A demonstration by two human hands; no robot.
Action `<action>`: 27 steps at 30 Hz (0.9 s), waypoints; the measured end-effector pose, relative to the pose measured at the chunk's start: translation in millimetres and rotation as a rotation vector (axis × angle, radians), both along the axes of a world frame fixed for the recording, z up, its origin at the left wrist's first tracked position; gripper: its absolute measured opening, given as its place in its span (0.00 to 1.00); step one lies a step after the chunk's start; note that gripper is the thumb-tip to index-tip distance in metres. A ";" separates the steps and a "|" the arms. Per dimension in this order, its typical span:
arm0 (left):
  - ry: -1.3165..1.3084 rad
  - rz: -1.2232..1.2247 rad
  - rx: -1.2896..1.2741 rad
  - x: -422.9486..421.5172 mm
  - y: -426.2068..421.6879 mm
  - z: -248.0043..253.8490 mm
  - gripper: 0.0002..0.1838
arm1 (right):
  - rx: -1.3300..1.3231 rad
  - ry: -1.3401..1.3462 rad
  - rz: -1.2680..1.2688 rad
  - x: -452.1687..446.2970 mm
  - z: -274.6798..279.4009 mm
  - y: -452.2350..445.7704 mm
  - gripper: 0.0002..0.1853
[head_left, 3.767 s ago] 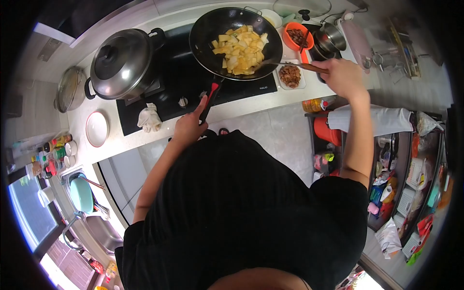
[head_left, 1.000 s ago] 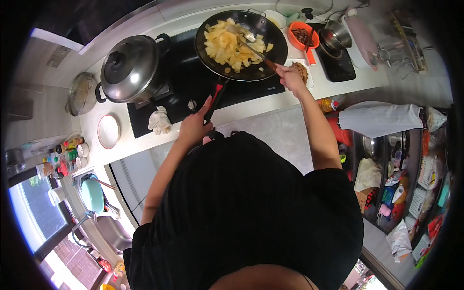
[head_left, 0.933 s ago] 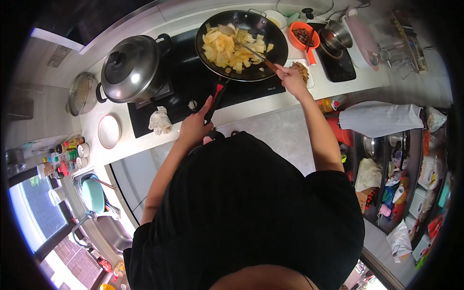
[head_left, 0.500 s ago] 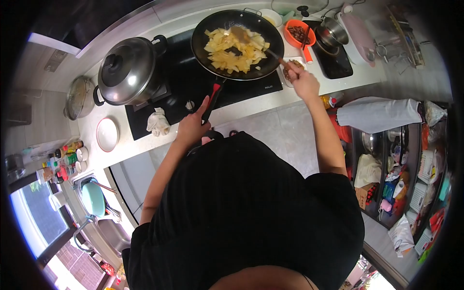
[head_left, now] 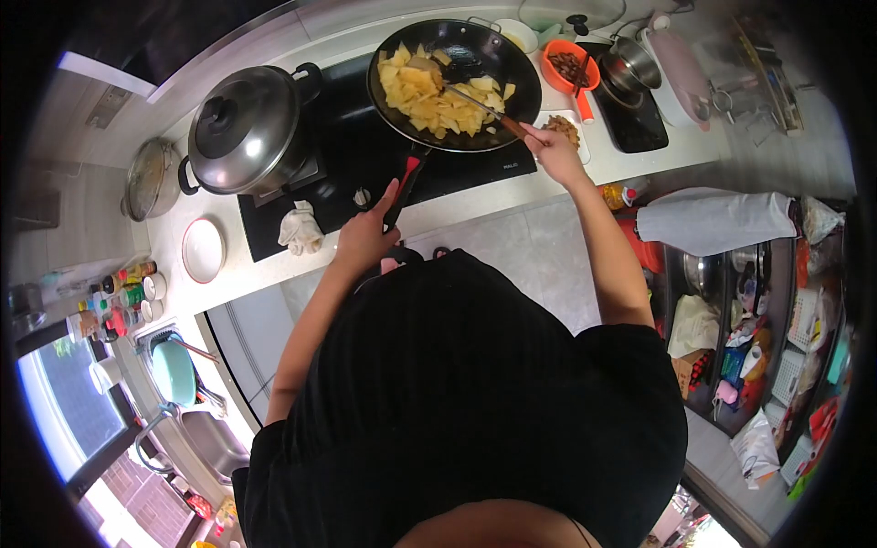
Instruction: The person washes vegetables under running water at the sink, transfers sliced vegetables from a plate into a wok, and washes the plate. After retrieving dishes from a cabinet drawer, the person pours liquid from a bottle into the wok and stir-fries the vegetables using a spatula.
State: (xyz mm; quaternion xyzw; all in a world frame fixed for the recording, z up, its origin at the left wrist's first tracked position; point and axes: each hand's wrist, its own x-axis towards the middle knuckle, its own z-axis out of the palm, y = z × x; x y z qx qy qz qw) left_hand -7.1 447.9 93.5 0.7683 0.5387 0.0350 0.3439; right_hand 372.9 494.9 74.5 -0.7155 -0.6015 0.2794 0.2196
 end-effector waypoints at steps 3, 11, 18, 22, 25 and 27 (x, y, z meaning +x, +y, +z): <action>0.010 0.006 -0.006 -1.0 0.7 -0.7 0.49 | -0.055 -0.201 -0.037 -26.2 76.4 -34.7 0.17; 0.010 0.000 -0.007 -0.5 -0.1 -2.1 0.49 | -0.094 -0.458 -0.143 -7.2 58.1 -35.7 0.16; 0.003 0.000 0.028 -1.8 -0.2 -5.3 0.49 | 0.012 -0.596 -0.228 4.5 48.8 35.2 0.18; 0.003 -0.006 0.027 -1.6 -0.5 -1.5 0.49 | -0.039 -0.504 0.040 -11.0 42.1 40.5 0.19; -0.009 -0.002 0.030 -1.8 -2.3 -2.8 0.49 | -0.053 -0.599 0.205 -17.6 83.5 18.0 0.19; -0.004 0.001 0.033 -1.4 -1.6 -4.0 0.48 | 0.074 -0.784 0.263 -13.7 110.3 -0.3 0.17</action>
